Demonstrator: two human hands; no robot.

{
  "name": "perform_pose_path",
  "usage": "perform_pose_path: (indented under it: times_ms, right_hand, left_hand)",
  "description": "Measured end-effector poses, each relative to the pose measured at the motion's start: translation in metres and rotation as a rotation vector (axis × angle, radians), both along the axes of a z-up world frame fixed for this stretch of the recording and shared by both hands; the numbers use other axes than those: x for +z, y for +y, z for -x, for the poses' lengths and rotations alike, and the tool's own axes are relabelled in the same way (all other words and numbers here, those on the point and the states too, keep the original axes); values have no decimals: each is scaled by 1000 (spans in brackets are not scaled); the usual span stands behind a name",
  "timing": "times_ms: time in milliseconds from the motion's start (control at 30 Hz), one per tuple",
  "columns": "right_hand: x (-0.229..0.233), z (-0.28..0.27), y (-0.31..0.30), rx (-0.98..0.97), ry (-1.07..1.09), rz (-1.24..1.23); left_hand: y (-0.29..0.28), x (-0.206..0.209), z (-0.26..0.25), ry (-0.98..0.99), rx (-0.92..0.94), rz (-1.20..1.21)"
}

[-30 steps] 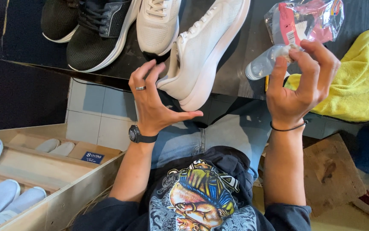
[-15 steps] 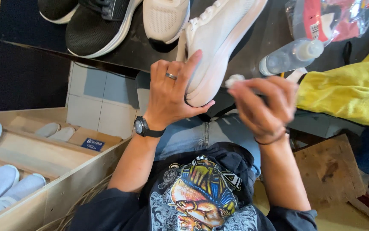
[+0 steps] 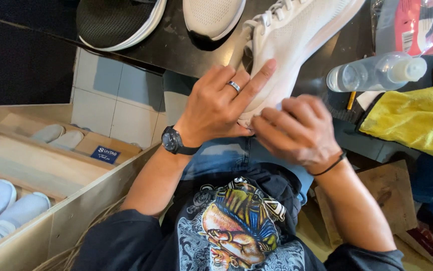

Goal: Cleaning white sneakers using a cleaning solution and a cotton pad at a service counter.

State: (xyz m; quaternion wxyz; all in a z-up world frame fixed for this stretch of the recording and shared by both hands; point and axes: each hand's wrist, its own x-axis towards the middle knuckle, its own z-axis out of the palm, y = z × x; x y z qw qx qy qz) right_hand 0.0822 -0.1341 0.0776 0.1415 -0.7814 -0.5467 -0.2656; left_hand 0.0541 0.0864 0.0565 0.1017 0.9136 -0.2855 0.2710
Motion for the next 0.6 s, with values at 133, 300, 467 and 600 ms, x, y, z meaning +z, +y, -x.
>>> perform_pose_path:
  times_ms: [133,300,467,600]
  right_hand:
    - [-1,-13,-1,-14,-10,-182]
    - [-9,15,13,3,-55,-27]
    - [-7,1,0,-118,-11,-133]
    - [-23,15,-4,-50,-67,-23]
  left_hand:
    - [3,0,-1,24,-6,26]
    - [-2,-5,-1,-29,23,13]
    - [-4,-1,-1,-12,10,6]
    - [-6,1,-2,-36,1,-45]
